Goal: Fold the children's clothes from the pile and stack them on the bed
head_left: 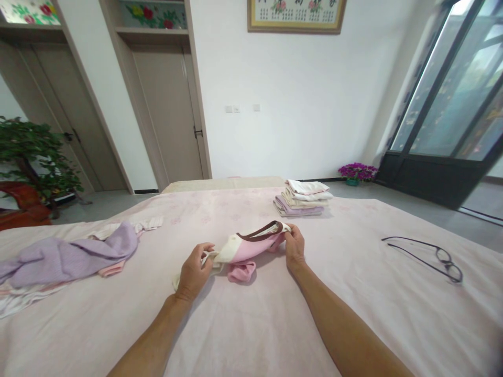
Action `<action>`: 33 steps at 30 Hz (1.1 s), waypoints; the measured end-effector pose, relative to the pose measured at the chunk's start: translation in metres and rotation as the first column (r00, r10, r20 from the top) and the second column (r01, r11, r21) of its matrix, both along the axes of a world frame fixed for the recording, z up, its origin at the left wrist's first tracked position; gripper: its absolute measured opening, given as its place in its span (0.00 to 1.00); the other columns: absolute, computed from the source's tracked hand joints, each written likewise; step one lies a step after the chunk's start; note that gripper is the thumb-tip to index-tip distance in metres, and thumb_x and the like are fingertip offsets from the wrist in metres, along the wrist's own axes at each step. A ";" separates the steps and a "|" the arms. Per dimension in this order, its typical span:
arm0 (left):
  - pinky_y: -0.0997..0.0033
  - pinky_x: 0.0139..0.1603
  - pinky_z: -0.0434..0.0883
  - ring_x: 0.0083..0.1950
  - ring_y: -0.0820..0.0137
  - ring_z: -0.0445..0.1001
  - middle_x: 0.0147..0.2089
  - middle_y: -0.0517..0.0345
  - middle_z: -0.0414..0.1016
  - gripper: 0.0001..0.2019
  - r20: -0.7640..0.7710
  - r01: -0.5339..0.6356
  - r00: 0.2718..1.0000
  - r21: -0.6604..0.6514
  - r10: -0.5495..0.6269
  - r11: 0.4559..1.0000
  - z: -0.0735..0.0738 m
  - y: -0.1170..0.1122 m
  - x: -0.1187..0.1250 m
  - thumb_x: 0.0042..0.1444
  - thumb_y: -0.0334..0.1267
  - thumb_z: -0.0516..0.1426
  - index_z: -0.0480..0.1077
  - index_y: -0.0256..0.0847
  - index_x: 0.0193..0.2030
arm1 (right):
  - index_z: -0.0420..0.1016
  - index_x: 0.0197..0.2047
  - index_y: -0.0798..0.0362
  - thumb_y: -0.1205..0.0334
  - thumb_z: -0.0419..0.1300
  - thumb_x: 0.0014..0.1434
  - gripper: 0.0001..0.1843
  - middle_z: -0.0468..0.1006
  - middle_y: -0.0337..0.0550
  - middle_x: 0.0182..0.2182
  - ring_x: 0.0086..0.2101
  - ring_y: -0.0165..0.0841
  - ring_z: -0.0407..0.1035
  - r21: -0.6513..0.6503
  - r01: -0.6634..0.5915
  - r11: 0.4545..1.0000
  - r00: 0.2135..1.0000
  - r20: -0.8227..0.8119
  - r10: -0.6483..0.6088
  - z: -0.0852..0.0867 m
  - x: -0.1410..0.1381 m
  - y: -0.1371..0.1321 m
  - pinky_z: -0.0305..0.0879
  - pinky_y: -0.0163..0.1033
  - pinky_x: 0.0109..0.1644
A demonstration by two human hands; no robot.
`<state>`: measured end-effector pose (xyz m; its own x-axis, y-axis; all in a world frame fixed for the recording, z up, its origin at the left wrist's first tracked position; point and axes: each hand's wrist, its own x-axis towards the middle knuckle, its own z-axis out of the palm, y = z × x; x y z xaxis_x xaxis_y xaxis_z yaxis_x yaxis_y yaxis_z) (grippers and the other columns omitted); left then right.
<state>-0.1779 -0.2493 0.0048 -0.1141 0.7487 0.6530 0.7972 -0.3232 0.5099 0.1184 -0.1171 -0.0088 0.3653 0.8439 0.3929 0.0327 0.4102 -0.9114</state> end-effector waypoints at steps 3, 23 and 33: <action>0.67 0.50 0.70 0.46 0.66 0.75 0.44 0.57 0.77 0.14 0.009 0.001 1.000 -0.068 0.000 0.998 0.000 0.002 0.000 0.55 0.32 0.51 0.71 0.44 0.46 | 0.74 0.36 0.52 0.58 0.54 0.48 0.14 0.75 0.37 0.32 0.36 0.35 0.65 -0.005 0.031 1.000 0.999 0.011 -0.030 -0.001 0.003 0.002 0.61 0.37 0.41; 0.45 0.67 0.48 0.43 0.60 0.74 0.36 0.55 0.77 0.15 -0.436 -0.363 0.842 -0.023 0.317 0.931 0.016 -0.004 -0.031 0.52 0.26 0.50 0.75 0.45 0.38 | 0.67 0.28 0.51 0.67 0.53 0.48 0.04 0.64 0.36 0.28 0.31 0.32 0.61 0.173 -0.179 0.969 0.803 0.594 0.043 0.017 -0.005 -0.021 0.56 0.35 0.35; 0.62 0.61 0.65 0.57 0.63 0.71 0.54 0.48 0.75 0.20 -0.021 -0.030 0.999 -0.258 0.026 0.966 -0.004 0.017 -0.010 0.67 0.43 0.43 0.71 0.38 0.53 | 0.73 0.38 0.50 0.71 0.57 0.46 0.15 0.72 0.44 0.42 0.35 0.34 0.64 0.207 -0.419 0.884 0.387 0.922 -0.032 0.031 -0.016 -0.047 0.57 0.37 0.41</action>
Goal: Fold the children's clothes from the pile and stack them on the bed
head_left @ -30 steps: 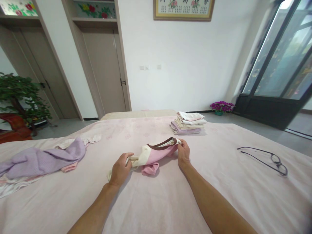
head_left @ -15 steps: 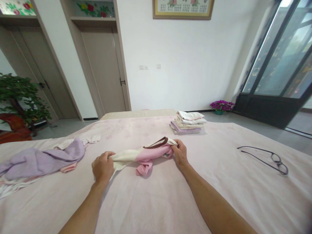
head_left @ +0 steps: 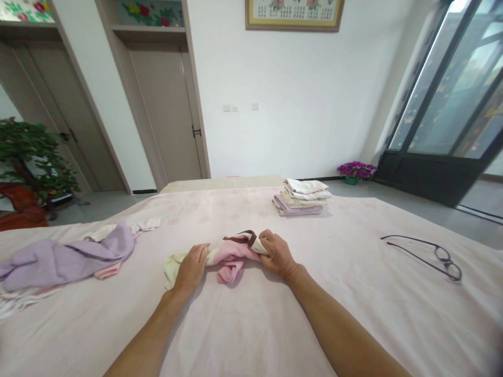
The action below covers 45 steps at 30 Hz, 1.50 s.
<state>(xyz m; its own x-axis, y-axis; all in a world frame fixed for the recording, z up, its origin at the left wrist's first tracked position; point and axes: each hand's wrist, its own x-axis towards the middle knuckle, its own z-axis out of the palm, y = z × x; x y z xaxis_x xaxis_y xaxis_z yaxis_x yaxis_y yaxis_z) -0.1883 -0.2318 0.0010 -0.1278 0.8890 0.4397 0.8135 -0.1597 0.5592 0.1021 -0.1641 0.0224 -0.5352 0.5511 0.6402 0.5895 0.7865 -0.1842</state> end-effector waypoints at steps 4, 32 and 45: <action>0.62 0.57 0.66 0.55 0.62 0.73 0.52 0.46 0.76 0.21 -0.046 -0.063 0.997 -0.107 0.058 0.992 0.002 0.004 -0.006 0.66 0.43 0.43 0.73 0.38 0.52 | 0.73 0.45 0.49 0.72 0.57 0.46 0.21 0.72 0.44 0.53 0.41 0.36 0.67 -0.020 -0.154 0.988 0.986 0.065 0.155 0.007 -0.008 -0.011 0.59 0.38 0.46; 0.70 0.40 0.66 0.37 0.67 0.72 0.37 0.59 0.72 0.14 -0.022 -0.149 0.989 -0.047 0.148 0.988 0.001 -0.004 -0.014 0.61 0.44 0.51 0.70 0.44 0.49 | 0.79 0.33 0.46 0.55 0.61 0.56 0.07 0.76 0.36 0.24 0.25 0.30 0.65 -0.482 0.138 0.866 0.971 -0.105 -0.213 -0.008 -0.007 0.010 0.50 0.34 0.28; 0.70 0.40 0.66 0.38 0.67 0.71 0.37 0.58 0.70 0.09 0.080 -0.275 0.961 0.137 0.266 0.952 0.000 -0.006 -0.019 0.60 0.44 0.51 0.67 0.43 0.36 | 0.71 0.30 0.51 0.54 0.54 0.54 0.10 0.74 0.38 0.23 0.24 0.33 0.67 -0.529 0.136 0.838 0.644 -0.596 -0.480 -0.024 0.004 0.035 0.60 0.36 0.31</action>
